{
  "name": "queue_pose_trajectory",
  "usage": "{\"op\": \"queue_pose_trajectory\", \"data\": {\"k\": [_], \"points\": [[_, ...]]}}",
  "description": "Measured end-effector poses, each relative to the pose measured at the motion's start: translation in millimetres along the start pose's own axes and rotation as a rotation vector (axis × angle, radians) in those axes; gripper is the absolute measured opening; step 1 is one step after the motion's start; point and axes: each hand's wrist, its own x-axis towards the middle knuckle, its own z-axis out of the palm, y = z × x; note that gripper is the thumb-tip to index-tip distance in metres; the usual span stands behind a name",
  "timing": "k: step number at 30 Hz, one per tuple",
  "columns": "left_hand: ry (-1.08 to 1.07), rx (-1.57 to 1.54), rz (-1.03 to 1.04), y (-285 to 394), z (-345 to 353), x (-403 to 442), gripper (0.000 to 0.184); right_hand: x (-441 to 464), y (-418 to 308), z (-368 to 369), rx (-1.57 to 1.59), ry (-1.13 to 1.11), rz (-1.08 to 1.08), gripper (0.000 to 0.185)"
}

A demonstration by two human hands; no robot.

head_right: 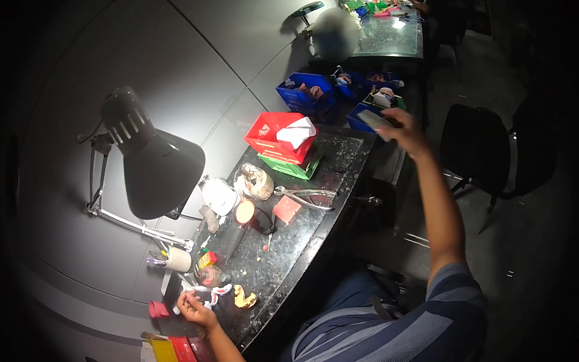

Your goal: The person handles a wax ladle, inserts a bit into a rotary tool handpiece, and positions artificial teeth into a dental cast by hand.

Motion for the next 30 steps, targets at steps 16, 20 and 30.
{"op": "queue_pose_trajectory", "data": {"k": [16,20,30], "points": [[0.147,0.255,-0.005,-11,-43,-23,0.018,-266,321,-108,-0.703,-1.28,1.402,0.051],[0.139,0.29,-0.035,-7,-64,-37,0.016,-355,448,-70,-0.785,-1.194,1.431,0.052],[-0.015,0.259,-0.411,45,-105,-83,0.016,-378,502,41,-0.942,-0.914,1.213,0.071]]}}
